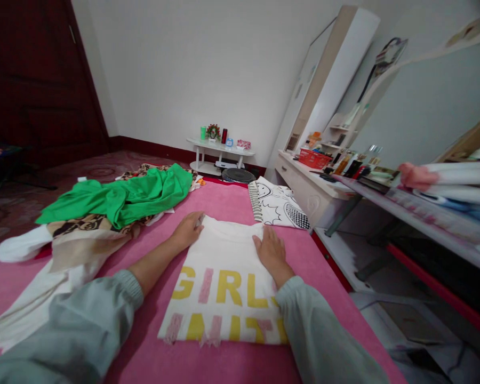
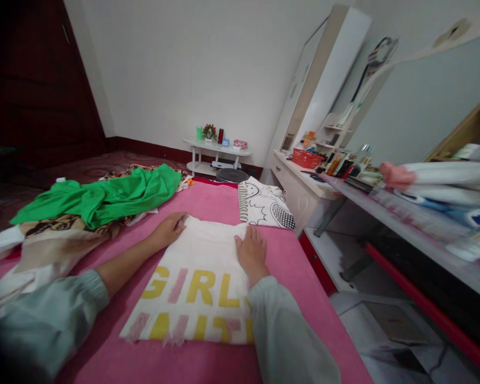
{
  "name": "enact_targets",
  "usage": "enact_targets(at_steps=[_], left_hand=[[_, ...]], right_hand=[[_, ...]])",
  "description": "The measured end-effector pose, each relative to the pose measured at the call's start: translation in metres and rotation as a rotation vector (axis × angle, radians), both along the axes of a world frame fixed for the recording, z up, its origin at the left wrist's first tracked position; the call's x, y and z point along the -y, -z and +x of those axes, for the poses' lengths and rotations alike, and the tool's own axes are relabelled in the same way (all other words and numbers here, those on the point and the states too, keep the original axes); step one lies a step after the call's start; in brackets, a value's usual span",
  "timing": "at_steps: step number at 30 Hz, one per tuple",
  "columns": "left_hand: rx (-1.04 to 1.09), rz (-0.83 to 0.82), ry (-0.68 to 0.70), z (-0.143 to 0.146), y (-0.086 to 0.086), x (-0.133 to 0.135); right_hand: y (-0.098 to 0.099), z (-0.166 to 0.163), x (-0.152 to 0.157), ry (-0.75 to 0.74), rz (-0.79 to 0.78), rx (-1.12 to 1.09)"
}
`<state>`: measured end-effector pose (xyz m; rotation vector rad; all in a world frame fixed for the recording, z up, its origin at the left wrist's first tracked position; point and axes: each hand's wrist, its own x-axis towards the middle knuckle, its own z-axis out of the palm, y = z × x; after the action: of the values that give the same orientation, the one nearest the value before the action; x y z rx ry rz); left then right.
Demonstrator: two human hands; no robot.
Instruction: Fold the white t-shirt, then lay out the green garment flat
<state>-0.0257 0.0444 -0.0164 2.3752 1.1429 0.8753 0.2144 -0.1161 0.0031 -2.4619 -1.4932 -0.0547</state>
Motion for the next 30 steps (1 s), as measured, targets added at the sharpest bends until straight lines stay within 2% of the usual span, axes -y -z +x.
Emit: enact_targets(at_steps=[4, 7, 10, 12, 15, 17, 19, 22, 26, 28, 30], left_hand=[[0.009, -0.069, 0.103, -0.029, -0.014, 0.025], [0.099, -0.224, 0.208, -0.054, -0.022, 0.055], [0.208, -0.446, 0.15, -0.07, -0.026, 0.09], [0.245, -0.636, 0.097, -0.076, -0.027, 0.111], [0.253, -0.955, 0.163, -0.079, -0.029, 0.136], [0.302, -1.059, 0.236, -0.078, -0.031, 0.147], [0.397, -1.051, 0.271, -0.073, -0.036, 0.153], [0.508, -0.932, 0.289, -0.056, -0.051, 0.158], [0.578, -0.751, 0.382, -0.013, -0.071, 0.168], [0.526, -0.693, 0.436, 0.009, -0.073, 0.177], [0.413, -0.704, 0.512, 0.026, -0.069, 0.189]], right_hand=[[-0.013, -0.009, 0.032, -0.008, -0.097, 0.03], [-0.021, -0.016, 0.064, -0.096, -0.067, 0.037], [-0.021, -0.022, 0.094, -0.17, 0.022, 0.001], [-0.019, -0.026, 0.108, -0.169, 0.084, -0.057], [-0.016, -0.028, 0.118, -0.128, 0.158, -0.229], [-0.013, -0.027, 0.119, -0.103, 0.187, -0.386], [-0.01, -0.025, 0.116, -0.097, 0.207, -0.532], [-0.009, -0.025, 0.109, -0.128, 0.241, -0.661], [-0.026, -0.043, 0.093, -0.243, 0.306, -0.684], [-0.038, -0.055, 0.085, -0.305, 0.314, -0.668], [-0.047, -0.065, 0.077, -0.326, 0.273, -0.624]])
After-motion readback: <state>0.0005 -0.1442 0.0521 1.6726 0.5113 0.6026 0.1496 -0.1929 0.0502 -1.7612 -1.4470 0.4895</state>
